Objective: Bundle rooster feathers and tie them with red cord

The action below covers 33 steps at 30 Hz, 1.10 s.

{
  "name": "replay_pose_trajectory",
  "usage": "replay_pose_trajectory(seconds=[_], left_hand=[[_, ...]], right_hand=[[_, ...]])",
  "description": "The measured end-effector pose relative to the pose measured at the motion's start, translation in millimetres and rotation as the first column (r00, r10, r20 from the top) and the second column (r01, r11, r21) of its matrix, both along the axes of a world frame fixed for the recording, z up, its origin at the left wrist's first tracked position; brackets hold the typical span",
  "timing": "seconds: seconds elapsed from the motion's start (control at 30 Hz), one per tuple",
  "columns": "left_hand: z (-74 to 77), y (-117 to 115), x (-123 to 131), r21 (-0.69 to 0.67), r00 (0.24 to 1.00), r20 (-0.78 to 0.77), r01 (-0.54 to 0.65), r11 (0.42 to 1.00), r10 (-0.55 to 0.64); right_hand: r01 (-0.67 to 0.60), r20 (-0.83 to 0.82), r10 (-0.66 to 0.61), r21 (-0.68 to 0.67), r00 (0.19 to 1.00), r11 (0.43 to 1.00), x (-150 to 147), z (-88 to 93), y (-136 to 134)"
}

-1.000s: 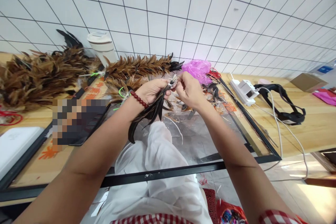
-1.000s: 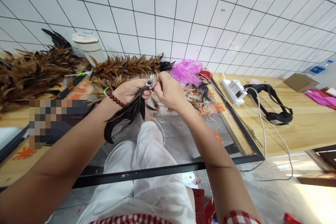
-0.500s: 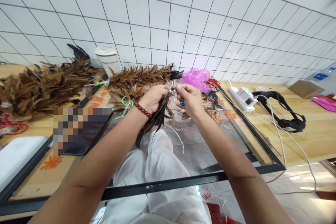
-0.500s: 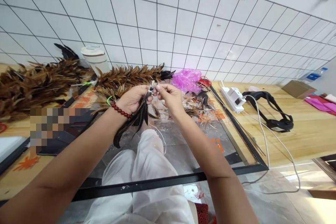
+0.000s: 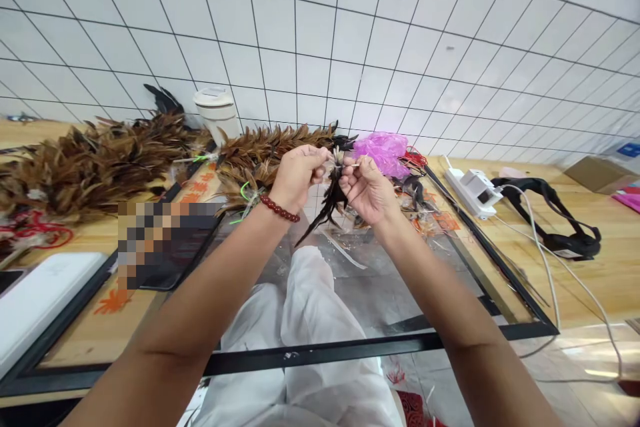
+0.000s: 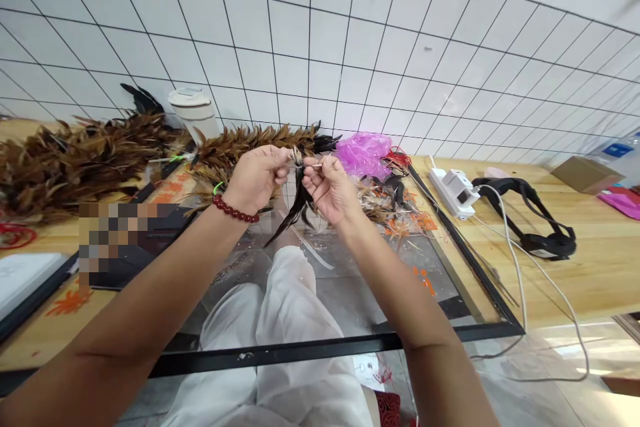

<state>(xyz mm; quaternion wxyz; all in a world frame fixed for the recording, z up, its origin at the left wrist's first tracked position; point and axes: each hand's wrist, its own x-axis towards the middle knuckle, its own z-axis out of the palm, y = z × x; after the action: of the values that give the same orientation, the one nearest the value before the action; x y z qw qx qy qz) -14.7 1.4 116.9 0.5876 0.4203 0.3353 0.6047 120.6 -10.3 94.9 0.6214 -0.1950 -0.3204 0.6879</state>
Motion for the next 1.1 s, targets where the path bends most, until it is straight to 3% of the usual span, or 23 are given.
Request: replay_pose_trajectory(seconds=[0.1, 0.2, 0.33, 0.43, 0.53, 0.63, 0.7, 0.77, 0.93, 1.0, 1.1], left_hand=[[6.1, -7, 3, -0.152, 0.945, 0.262, 0.24, 0.959, -0.195], [6.3, -7, 4, -0.227, 0.912, 0.354, 0.299, 0.927, -0.207], [3.7, -5, 2, -0.168, 0.968, 0.172, 0.213, 0.962, -0.184], [0.1, -5, 3, -0.088, 0.995, -0.012, 0.099, 0.991, -0.101], [-5.9, -3, 5, -0.06, 0.988, -0.147, 0.038, 0.997, -0.047], [-11.3, -2, 6, -0.018, 0.972, -0.232, 0.023, 1.0, -0.027], [-13.4, -1, 7, 0.029, 0.955, -0.297, 0.027, 0.999, -0.017], [-14.4, -1, 7, 0.057, 0.93, -0.367, 0.042, 0.997, -0.018], [-14.8, -1, 7, 0.056, 0.928, -0.371, 0.002, 0.998, 0.019], [-14.3, 1, 6, 0.004, 0.956, -0.294, -0.001, 1.0, 0.002], [-14.5, 4, 4, -0.097, 0.99, -0.13, 0.049, 0.994, -0.061]], right_hand=[[0.042, 0.004, -0.042, -0.047, 0.999, 0.998, -1, -0.1, 2], [0.083, 0.066, -0.079, -0.062, 0.995, 0.995, -2, -0.6, 4], [0.073, 0.192, -0.078, 0.035, 0.978, 0.997, -3, -1.3, 7], [0.115, 0.316, -0.172, 0.19, 0.933, 0.975, 0, -2.6, 9], [0.19, 0.482, -0.389, 0.411, 0.785, 0.892, 6, -4.8, 12], [0.235, 0.52, -0.637, 0.639, 0.569, 0.732, 12, -6.0, 14], [0.223, 0.5, -0.734, 0.735, 0.46, 0.641, 15, -5.6, 15], [0.19, 0.493, -0.765, 0.775, 0.415, 0.603, 17, -4.7, 14], [0.177, 0.526, -0.755, 0.762, 0.391, 0.623, 17, -3.9, 14], [0.243, 0.543, -0.726, 0.704, 0.422, 0.667, 18, -5.3, 17], [0.317, 0.568, -0.614, 0.538, 0.549, 0.781, 20, -8.9, 22]])
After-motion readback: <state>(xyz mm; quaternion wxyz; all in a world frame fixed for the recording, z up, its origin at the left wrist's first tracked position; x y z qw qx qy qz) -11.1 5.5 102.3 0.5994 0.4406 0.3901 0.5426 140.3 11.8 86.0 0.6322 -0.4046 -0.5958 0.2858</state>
